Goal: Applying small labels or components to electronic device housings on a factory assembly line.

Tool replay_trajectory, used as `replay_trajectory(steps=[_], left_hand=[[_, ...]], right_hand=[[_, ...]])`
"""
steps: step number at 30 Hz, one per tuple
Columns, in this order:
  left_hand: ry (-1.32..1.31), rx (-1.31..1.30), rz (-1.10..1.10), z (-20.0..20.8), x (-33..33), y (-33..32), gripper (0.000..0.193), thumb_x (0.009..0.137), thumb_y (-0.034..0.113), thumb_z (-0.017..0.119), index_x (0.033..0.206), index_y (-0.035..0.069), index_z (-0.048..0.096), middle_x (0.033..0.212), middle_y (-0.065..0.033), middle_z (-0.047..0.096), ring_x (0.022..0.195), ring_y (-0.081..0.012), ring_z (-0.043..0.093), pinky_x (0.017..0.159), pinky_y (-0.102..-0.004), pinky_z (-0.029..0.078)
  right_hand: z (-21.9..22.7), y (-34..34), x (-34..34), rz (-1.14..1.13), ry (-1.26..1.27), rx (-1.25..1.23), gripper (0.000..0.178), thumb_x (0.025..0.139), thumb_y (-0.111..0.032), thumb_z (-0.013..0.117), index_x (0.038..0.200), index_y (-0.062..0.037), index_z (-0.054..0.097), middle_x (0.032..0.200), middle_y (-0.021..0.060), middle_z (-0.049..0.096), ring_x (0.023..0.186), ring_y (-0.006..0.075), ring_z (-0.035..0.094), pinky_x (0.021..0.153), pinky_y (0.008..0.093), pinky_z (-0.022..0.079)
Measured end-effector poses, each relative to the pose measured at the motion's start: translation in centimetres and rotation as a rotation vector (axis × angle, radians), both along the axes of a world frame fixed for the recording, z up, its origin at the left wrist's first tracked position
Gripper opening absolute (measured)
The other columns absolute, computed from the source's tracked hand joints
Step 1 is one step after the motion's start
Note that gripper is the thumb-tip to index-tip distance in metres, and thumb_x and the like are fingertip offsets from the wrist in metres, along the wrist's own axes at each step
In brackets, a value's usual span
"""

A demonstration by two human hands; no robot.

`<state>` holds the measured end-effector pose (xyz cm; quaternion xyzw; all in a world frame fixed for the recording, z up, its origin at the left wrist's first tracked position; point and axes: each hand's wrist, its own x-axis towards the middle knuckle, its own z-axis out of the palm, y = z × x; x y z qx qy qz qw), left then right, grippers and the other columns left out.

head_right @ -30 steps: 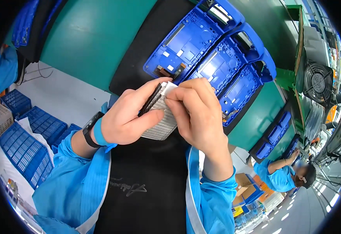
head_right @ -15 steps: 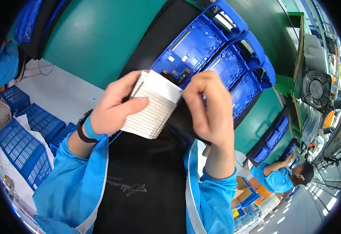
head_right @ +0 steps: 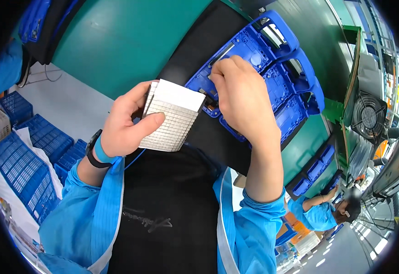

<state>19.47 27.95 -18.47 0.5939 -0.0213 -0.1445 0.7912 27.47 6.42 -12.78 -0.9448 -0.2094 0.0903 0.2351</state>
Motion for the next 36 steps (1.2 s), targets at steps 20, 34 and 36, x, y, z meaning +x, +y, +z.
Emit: replay_trajectory(steps=[20, 34, 36], left_hand=[[-0.012, 0.008, -0.030, -0.1, 0.1, 0.4, 0.044, 0.085, 0.007, 0.064, 0.124, -0.008, 0.053, 0.099, -0.0170, 0.071, 0.088, -0.0219, 0.070, 0.079, -0.0313, 0.053], [0.067, -0.147, 0.058, -0.2, 0.2, 1.5, 0.045, 0.089, 0.004, 0.063, 0.130, -0.008, 0.049, 0.113, -0.0151, 0.066, 0.101, -0.0175, 0.065, 0.087, -0.0288, 0.051], [0.054, -0.135, 0.120, -0.5, 0.4, 2.1, 0.045, 0.089, 0.005, 0.062, 0.130, -0.008, 0.050, 0.112, -0.0155, 0.067, 0.099, -0.0174, 0.066, 0.087, -0.0285, 0.052]], right_hand=[[0.3, 0.9, -0.7, -0.100, -0.081, -0.225, 0.009, 0.087, -0.006, 0.063, 0.086, 0.0029, 0.062, 0.083, 0.0156, 0.062, 0.074, 0.0315, 0.061, 0.068, 0.0391, 0.048], [-0.1, -0.7, -2.7, -0.030, -0.074, -0.102, 0.005, 0.087, -0.004, 0.063, 0.086, 0.0001, 0.061, 0.090, 0.0127, 0.056, 0.087, 0.0301, 0.052, 0.079, 0.0368, 0.044], [-0.2, -0.8, -2.7, -0.031, -0.068, -0.097, 0.004, 0.087, -0.004, 0.063, 0.086, -0.0001, 0.062, 0.091, 0.0127, 0.056, 0.087, 0.0300, 0.052, 0.079, 0.0366, 0.043]])
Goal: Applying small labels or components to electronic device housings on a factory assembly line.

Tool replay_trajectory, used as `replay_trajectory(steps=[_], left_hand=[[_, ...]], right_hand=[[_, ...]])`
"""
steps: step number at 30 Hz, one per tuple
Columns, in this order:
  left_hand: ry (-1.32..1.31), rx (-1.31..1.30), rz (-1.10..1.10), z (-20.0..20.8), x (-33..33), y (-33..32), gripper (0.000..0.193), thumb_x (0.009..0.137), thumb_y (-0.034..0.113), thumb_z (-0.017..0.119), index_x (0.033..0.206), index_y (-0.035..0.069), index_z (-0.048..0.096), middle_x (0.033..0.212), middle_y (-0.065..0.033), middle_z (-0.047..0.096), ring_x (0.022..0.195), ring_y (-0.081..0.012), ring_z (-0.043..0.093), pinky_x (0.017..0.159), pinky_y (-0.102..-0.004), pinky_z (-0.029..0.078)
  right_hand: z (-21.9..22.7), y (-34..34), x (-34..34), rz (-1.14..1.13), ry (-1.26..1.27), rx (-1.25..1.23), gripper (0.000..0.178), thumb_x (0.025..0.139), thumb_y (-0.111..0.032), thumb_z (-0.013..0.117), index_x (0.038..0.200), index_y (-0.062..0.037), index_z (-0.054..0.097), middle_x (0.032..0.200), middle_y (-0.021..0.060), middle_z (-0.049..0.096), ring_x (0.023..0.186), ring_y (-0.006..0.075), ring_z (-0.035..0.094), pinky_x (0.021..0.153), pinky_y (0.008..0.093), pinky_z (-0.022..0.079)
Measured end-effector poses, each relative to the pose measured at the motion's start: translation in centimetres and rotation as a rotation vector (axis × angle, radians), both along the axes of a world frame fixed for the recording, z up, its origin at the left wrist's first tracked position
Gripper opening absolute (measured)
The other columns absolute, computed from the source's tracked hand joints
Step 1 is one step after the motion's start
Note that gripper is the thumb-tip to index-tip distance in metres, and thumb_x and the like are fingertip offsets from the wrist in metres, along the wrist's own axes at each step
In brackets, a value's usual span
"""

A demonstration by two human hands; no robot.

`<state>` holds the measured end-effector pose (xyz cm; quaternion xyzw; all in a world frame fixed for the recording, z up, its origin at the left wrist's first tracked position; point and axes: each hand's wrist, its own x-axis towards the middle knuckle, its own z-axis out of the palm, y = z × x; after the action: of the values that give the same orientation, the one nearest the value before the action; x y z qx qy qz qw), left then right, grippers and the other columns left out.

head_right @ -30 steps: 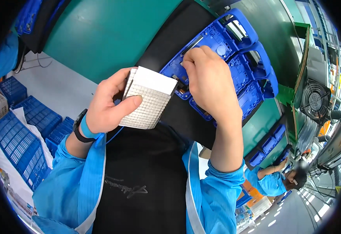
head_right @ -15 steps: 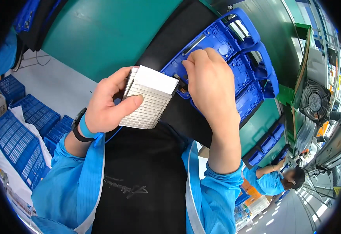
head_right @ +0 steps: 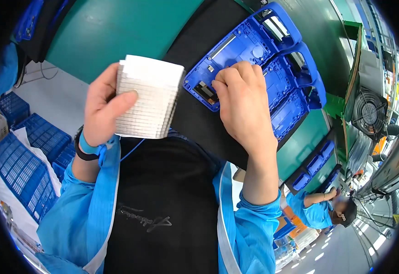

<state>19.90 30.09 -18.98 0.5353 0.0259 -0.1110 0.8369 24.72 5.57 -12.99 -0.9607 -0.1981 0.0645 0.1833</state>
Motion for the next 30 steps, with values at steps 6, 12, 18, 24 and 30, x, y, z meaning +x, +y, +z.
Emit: replay_trajectory(steps=[6, 12, 18, 24, 30], left_hand=[[-0.004, 0.009, 0.053, -0.3, 0.4, 2.3, 0.041, 0.090, 0.011, 0.059, 0.126, -0.007, 0.054, 0.112, -0.0154, 0.068, 0.097, -0.0182, 0.068, 0.083, -0.0281, 0.053], [0.062, -0.071, 0.101, 0.2, 1.6, 1.6, 0.038, 0.090, 0.015, 0.057, 0.122, -0.006, 0.057, 0.108, -0.0135, 0.069, 0.094, -0.0181, 0.067, 0.084, -0.0268, 0.051], [0.043, -0.027, -0.003, 1.7, 4.2, -0.8, 0.035, 0.092, 0.011, 0.054, 0.122, -0.005, 0.056, 0.107, -0.0115, 0.068, 0.093, -0.0165, 0.065, 0.084, -0.0279, 0.051], [-0.023, 0.332, -0.147, 1.0, 4.3, -4.1, 0.043, 0.088, 0.016, 0.059, 0.125, -0.006, 0.053, 0.149, -0.0293, 0.037, 0.143, -0.0342, 0.033, 0.116, -0.0370, 0.026], [-0.055, 0.110, -0.086, 4.4, 2.1, -5.1, 0.062, 0.082, 0.009, 0.048, 0.141, -0.008, 0.041, 0.134, -0.0185, 0.054, 0.122, -0.0266, 0.054, 0.108, -0.0358, 0.038]], right_hand=[[0.3, 0.5, -0.2, -0.001, -0.021, -0.017, 0.005, 0.087, -0.005, 0.063, 0.086, -0.0001, 0.063, 0.091, 0.0121, 0.057, 0.086, 0.0302, 0.051, 0.079, 0.0369, 0.044], [-0.1, 0.3, -0.7, -0.008, -0.090, -0.069, 0.007, 0.083, -0.004, 0.067, 0.088, -0.0001, 0.064, 0.094, 0.0126, 0.058, 0.088, 0.0308, 0.054, 0.081, 0.0372, 0.045], [1.0, -7.3, -5.7, -0.521, -0.337, 0.071, 0.025, 0.089, -0.015, 0.069, 0.106, 0.0024, 0.064, 0.117, 0.0160, 0.061, 0.111, 0.0267, 0.057, 0.097, 0.0359, 0.044], [-4.4, -14.4, -11.9, -1.079, -0.213, 0.146, 0.062, 0.100, -0.035, 0.057, 0.136, 0.0136, 0.045, 0.135, 0.0274, 0.053, 0.125, 0.0314, 0.052, 0.107, 0.0361, 0.038], [-3.6, -11.6, -12.6, -1.190, -0.338, 0.672, 0.042, 0.099, -0.022, 0.057, 0.127, 0.0094, 0.052, 0.117, 0.0186, 0.063, 0.107, 0.0239, 0.060, 0.095, 0.0331, 0.046]])
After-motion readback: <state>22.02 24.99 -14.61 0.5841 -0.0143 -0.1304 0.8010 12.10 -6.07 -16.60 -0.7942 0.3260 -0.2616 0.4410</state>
